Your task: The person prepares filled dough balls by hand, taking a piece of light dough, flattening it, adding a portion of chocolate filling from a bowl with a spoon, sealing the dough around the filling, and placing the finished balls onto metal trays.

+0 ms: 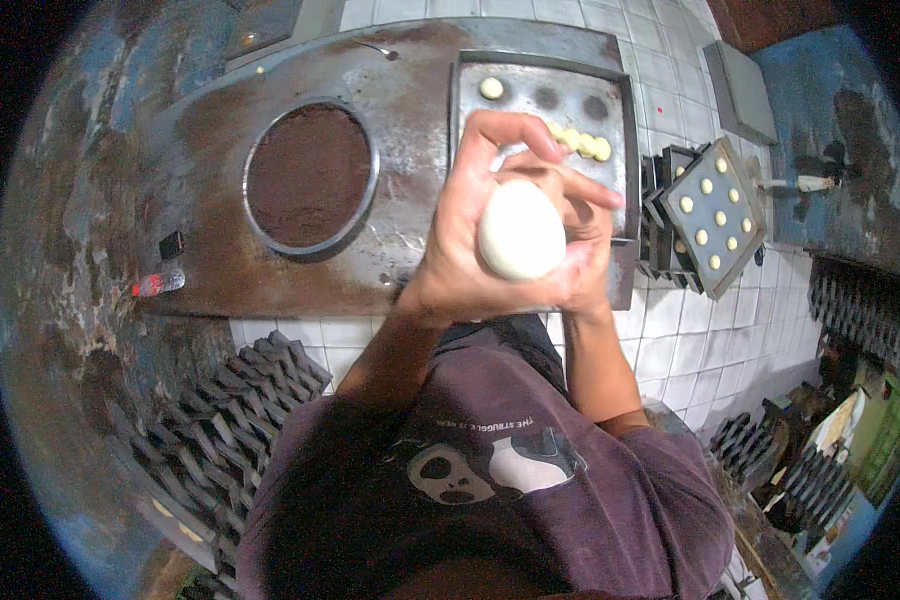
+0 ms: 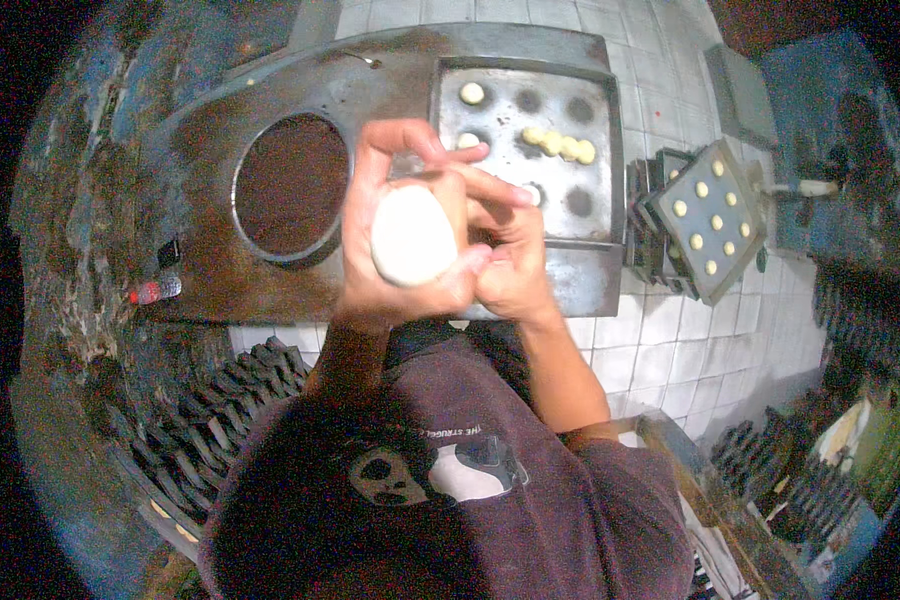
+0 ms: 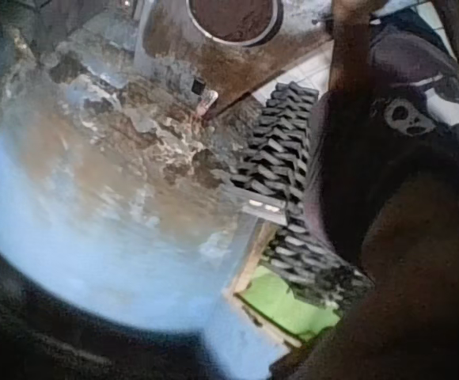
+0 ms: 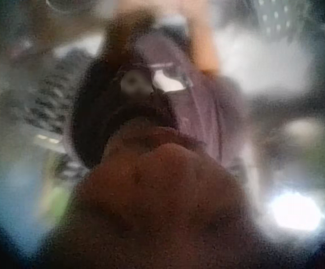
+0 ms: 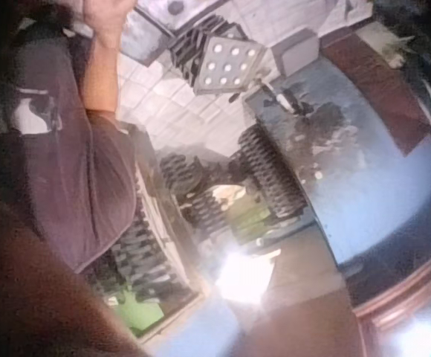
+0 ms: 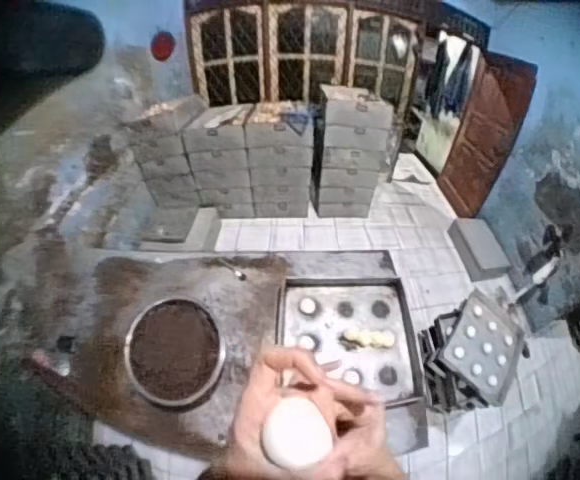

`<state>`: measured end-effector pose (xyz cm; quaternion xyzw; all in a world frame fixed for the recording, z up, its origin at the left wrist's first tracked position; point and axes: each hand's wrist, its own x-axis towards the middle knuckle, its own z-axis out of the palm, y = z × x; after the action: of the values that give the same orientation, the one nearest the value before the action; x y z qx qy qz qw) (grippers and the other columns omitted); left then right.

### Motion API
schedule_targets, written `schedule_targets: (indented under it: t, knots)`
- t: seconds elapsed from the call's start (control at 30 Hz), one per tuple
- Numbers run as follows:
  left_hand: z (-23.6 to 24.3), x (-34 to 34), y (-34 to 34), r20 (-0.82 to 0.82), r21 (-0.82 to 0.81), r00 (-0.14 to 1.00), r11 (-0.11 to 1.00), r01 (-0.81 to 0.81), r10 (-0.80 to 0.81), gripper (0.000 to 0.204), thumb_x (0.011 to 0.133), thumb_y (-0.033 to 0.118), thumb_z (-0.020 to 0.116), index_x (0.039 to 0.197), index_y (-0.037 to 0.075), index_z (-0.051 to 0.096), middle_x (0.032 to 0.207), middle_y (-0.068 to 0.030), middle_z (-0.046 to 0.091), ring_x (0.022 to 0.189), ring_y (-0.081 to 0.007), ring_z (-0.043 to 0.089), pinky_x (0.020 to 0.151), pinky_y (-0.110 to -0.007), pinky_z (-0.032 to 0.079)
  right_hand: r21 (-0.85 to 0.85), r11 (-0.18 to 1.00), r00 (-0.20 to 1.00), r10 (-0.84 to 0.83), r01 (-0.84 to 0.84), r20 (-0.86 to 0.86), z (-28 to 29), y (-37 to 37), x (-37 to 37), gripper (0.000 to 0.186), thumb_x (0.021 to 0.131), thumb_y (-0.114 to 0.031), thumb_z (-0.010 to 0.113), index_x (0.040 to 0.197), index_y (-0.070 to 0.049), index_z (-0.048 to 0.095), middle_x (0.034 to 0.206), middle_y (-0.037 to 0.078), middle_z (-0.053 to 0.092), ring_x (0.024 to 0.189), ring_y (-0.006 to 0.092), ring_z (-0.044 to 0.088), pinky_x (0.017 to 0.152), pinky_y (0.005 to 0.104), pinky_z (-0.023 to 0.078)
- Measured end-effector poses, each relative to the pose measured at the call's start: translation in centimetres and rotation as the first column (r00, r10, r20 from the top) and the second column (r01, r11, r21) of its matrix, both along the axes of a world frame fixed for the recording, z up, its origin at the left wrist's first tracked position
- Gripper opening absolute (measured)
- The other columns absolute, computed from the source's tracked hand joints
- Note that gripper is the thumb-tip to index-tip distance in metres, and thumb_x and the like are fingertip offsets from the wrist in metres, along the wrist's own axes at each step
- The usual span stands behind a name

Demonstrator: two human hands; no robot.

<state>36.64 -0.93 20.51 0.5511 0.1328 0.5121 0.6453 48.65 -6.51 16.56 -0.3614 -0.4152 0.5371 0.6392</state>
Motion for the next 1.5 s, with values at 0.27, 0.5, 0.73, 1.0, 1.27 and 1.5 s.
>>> schedule_targets:
  t: [0.27,0.5,0.73,1.0,1.27,1.5]
  knots:
    - [-6.1,4.9,1.4,-0.48,-0.172,0.877,0.978,-0.115,0.019,0.067,0.079,-0.002,0.079,0.133,0.007,0.039,0.091,-0.0038,0.064,0.091,-0.0142,0.065,0.086,-0.032,0.053,-0.246,0.951,0.813,0.29,-0.187,0.505,-4.5,-0.5,12.7,0.036,0.092,-0.006,0.074,0.127,-0.001,0.068,0.122,0.011,0.071,0.107,0.0173,0.069,0.09,0.0317,0.057]
    - [-20.6,17.1,3.2,-0.688,-0.094,0.692,0.972,0.213,-0.218,0.056,0.083,0.017,0.083,0.126,0.007,0.047,0.107,-0.0272,0.071,0.108,-0.05,0.068,0.083,-0.051,0.056,-0.371,0.91,0.791,0.088,0.182,0.605,-10.1,0.0,20.5,0.047,0.081,-0.009,0.087,0.126,-0.005,0.073,0.123,0.008,0.069,0.11,0.0169,0.067,0.087,0.03,0.06]
    - [-28.4,22.2,3.6,-0.734,0.016,0.668,0.98,0.198,-0.123,0.092,0.075,0.02,0.09,0.148,0.008,0.035,0.121,-0.0245,0.066,0.115,-0.0431,0.065,0.098,-0.049,0.053,-0.441,0.83,0.766,0.027,0.341,0.642,-21.3,-0.8,28.0,0.043,0.084,-0.012,0.086,0.124,-0.003,0.073,0.107,0.006,0.072,0.099,0.0147,0.068,0.084,0.0285,0.056]
    - [-30.4,5.2,-0.1,-0.921,-0.125,0.376,0.991,-0.04,-0.101,0.107,0.074,0.014,0.091,0.158,0.012,0.025,0.122,-0.0165,0.056,0.111,-0.0335,0.061,0.1,-0.044,0.051,-0.21,0.978,-0.099,0.208,-0.012,0.973,-32.9,1.3,27.4,0.068,0.096,-0.035,0.067,0.151,0.001,0.047,0.157,0.022,0.043,0.142,0.038,0.045,0.118,0.0478,0.039]
    - [-26.5,-4.6,-6.0,-0.978,-0.182,0.163,0.901,-0.393,-0.127,0.093,0.08,0.0,0.085,0.154,0.014,0.03,0.1,-0.0064,0.049,0.093,-0.0227,0.057,0.091,-0.037,0.051,-0.231,0.955,-0.325,0.163,-0.183,0.932,-35.0,3.0,27.2,0.089,0.103,-0.061,0.045,0.16,0.005,0.029,0.17,0.021,0.024,0.159,0.0337,0.02,0.129,0.0493,0.021]
    - [-26.2,-5.1,-8.6,-0.968,-0.092,0.249,0.89,-0.447,0.025,0.091,0.08,-0.003,0.084,0.152,0.015,0.032,0.097,-0.0039,0.05,0.089,-0.0176,0.055,0.076,-0.031,0.053,-0.224,0.967,0.307,0.179,0.119,0.935,-30.1,7.6,30.8,0.049,0.101,-0.03,0.065,0.142,-0.005,0.057,0.136,0.02,0.063,0.13,0.0396,0.058,0.112,0.045,0.045]
